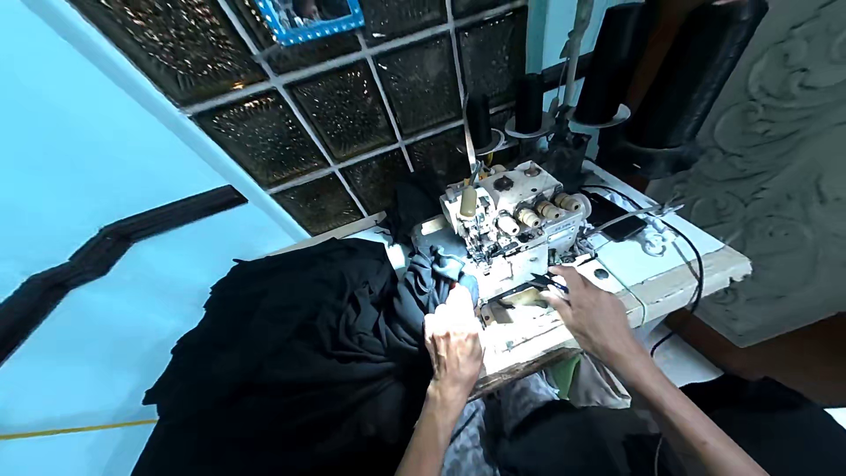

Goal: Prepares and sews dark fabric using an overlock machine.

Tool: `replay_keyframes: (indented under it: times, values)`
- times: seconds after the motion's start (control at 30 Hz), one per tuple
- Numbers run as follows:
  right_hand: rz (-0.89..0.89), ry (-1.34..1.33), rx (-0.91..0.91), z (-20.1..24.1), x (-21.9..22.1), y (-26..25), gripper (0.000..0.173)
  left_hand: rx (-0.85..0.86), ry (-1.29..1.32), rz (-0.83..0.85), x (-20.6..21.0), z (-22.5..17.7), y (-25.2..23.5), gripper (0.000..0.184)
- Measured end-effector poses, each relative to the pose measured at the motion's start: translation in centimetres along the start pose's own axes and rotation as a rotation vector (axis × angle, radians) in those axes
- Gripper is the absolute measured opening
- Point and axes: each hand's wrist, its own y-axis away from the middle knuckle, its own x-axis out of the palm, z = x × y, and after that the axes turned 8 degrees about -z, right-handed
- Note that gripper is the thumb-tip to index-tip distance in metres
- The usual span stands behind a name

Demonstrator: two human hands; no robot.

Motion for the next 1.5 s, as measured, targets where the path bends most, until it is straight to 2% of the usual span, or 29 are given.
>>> replay_keyframes:
  times: [0.13, 0.27, 0.4, 0.53, 0.67, 0.8, 0.87, 0.93, 1.0, 1.1, 1.2, 1.33, 1.43, 1.5]
  values:
    - [0.126, 0.099, -0.107, 4.7, 0.0, -2.0, 0.037, -0.031, 0.012, -0.016, 0.1, -0.2, 0.2, 0.033]
    - [0.054, 0.103, -0.251, 6.0, 2.2, -3.7, 0.025, -0.062, 0.016, -0.012, 0.0, -0.4, 0.1, 0.032]
    - [-0.057, 0.082, -0.346, 6.0, 4.3, -4.4, 0.021, -0.067, -0.011, -0.035, 0.2, -0.6, 0.1, 0.032]
    - [-0.128, 0.067, -0.377, 5.4, 4.0, -3.1, 0.020, -0.080, 0.067, -0.086, 0.7, 0.0, 0.3, 0.030]
    - [-0.244, 0.015, -0.291, 2.4, 3.3, -0.6, 0.029, -0.141, 0.448, -0.064, -0.9, 1.6, 0.9, 0.026]
    - [-0.273, 0.051, -0.199, -4.2, 3.8, 0.9, 0.033, -0.175, 0.655, -0.049, -4.8, 1.9, 2.6, 0.021]
    - [-0.217, 0.076, -0.138, -7.3, 4.4, 1.3, 0.035, -0.206, 0.798, 0.065, -6.6, 1.8, 3.5, 0.025]
    - [-0.104, 0.098, -0.089, -8.4, 4.5, 1.8, 0.035, -0.231, 0.950, 0.217, -7.9, 1.9, 4.2, 0.036]
    - [-0.065, 0.037, -0.103, -7.5, 4.0, 2.2, 0.034, -0.247, 1.047, 0.323, -8.7, 1.6, 5.0, 0.044]
    - [-0.142, -0.244, -0.278, -3.0, 2.4, 2.8, 0.033, -0.239, 1.119, 0.364, -9.6, 1.3, 5.8, 0.034]
    - [0.071, -0.537, -0.452, 2.2, -0.2, 3.4, 0.033, -0.232, 1.162, 0.245, -9.8, 1.4, 6.5, 0.034]
    - [0.326, -0.457, -0.642, 5.6, -0.3, 2.8, 0.042, -0.243, 1.092, 0.066, -10.4, 1.5, 6.4, 0.020]
    - [0.343, -0.487, -0.693, 6.0, 1.0, 1.9, 0.017, -0.297, 1.009, 0.008, -10.7, 1.7, 6.3, 0.010]
    - [0.325, -0.618, -0.641, 5.8, 1.1, 1.4, 0.017, -0.371, 0.935, -0.006, -10.6, 2.2, 6.0, 0.026]
